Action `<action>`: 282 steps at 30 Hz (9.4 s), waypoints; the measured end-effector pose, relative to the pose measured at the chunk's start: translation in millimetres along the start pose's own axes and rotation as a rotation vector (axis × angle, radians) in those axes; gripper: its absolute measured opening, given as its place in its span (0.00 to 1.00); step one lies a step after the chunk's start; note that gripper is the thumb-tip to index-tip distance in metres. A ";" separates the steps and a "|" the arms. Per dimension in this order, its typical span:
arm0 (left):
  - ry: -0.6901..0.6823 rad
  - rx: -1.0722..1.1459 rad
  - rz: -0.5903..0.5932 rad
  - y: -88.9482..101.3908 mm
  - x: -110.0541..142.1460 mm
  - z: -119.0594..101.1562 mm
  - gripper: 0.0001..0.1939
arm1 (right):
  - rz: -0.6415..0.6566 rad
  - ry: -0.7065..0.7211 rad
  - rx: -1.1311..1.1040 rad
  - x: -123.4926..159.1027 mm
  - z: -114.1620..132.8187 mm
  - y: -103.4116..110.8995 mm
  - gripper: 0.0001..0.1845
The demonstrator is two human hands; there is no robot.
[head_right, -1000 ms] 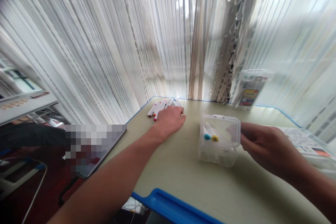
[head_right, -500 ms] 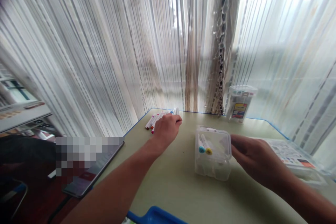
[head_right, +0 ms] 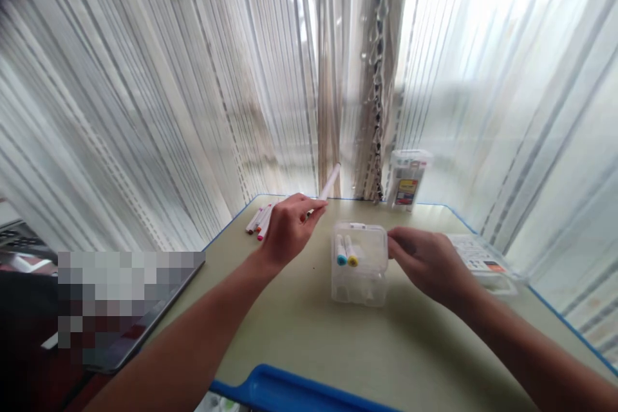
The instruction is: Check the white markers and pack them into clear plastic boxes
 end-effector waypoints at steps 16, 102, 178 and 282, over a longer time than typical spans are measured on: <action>0.010 0.578 0.091 2.5 13.8 -26.1 0.07 | -0.581 -0.069 -0.616 -0.8 -5.0 23.2 0.33; 0.346 0.908 0.293 -12.9 23.6 -28.8 0.15 | -0.448 -0.170 -1.103 1.0 25.3 11.4 0.14; 0.300 0.696 0.241 -9.4 29.9 -25.0 0.17 | -0.339 -0.212 -0.937 3.4 21.1 12.0 0.17; 0.145 0.557 0.215 -3.8 29.3 -30.9 0.10 | -0.342 -0.140 -0.981 3.3 22.0 16.1 0.13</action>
Point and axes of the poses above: each hand's wrist, its own x-axis away from the middle knuckle, its own y-axis out of the back of the hand, z = x × y, the point moved 5 cm from there along -x, towards the middle knuckle, and after that the axes turned 14 degrees about y, right-handed, at the moved point
